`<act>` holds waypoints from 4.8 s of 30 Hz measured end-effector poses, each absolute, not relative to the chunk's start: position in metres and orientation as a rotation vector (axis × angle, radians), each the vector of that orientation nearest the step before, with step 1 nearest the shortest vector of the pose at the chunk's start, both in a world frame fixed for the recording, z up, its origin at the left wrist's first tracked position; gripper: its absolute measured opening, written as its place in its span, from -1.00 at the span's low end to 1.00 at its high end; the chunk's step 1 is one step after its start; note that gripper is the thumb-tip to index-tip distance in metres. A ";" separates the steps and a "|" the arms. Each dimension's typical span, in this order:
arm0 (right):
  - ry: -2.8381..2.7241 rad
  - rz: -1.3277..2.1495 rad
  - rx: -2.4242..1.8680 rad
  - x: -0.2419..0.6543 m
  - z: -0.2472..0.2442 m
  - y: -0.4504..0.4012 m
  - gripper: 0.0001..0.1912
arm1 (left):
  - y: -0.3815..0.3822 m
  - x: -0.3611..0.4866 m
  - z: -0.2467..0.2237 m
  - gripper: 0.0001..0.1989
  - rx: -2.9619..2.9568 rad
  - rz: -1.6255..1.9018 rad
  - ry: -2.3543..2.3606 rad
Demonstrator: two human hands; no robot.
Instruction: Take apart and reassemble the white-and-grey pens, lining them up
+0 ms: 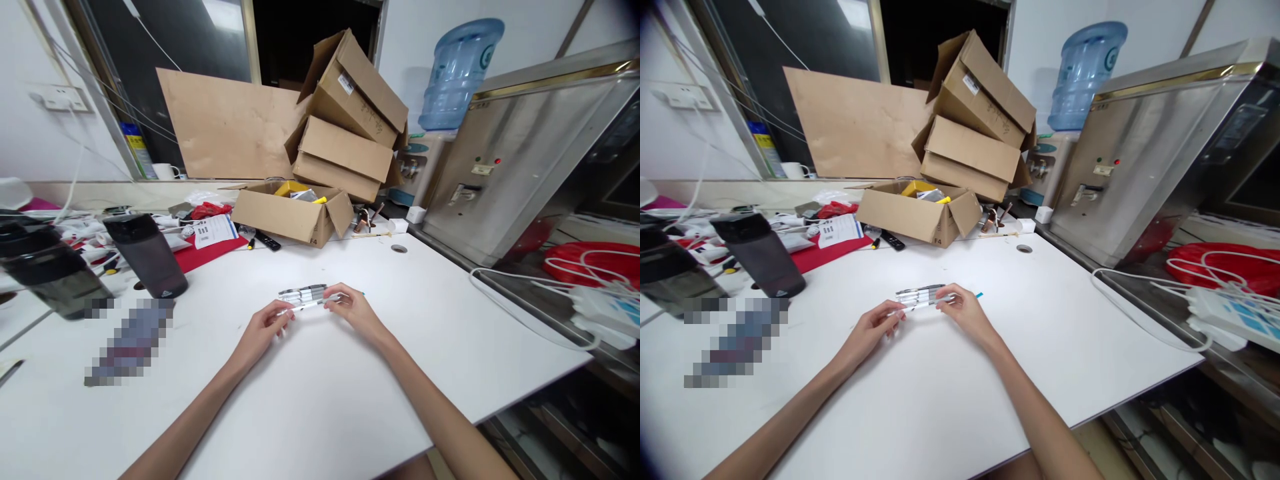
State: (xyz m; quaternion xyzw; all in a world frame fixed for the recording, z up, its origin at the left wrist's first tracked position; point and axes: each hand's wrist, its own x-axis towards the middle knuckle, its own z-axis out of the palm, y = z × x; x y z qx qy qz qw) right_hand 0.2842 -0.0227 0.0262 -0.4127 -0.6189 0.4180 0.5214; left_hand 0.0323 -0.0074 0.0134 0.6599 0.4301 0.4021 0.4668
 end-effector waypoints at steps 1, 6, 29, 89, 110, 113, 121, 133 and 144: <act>-1.495 1.002 -0.987 0.283 0.026 -0.023 -0.80 | -0.007 0.032 0.013 -0.67 1.630 0.976 1.045; -1.470 1.023 -0.969 0.282 0.025 -0.023 -0.78 | -0.005 0.032 0.010 -0.67 1.656 0.935 1.002; -1.583 0.790 -1.088 0.277 0.024 -0.031 -0.70 | -0.007 0.034 0.010 -0.64 1.619 0.955 1.044; -1.564 1.067 -0.849 0.241 0.033 -0.051 -0.80 | -0.046 0.046 0.022 -0.63 1.687 0.762 0.784; -0.514 1.325 -0.293 0.288 0.062 0.009 -0.93 | -0.016 0.020 0.013 -0.53 1.649 0.893 1.006; -0.553 1.331 -0.296 0.292 0.056 0.005 -0.96 | -0.017 0.019 0.012 -0.55 1.698 0.867 1.045; -0.626 1.273 -0.364 0.297 0.059 -0.002 -0.92 | -0.018 0.019 0.010 -0.55 1.728 0.835 1.056; -0.594 1.304 -0.368 0.296 0.062 -0.006 -0.98 | -0.017 0.020 0.008 -0.57 1.750 0.813 1.057; -0.566 1.270 -0.350 0.306 0.064 -0.007 -0.93 | -0.018 0.020 0.010 -0.56 1.769 0.793 1.064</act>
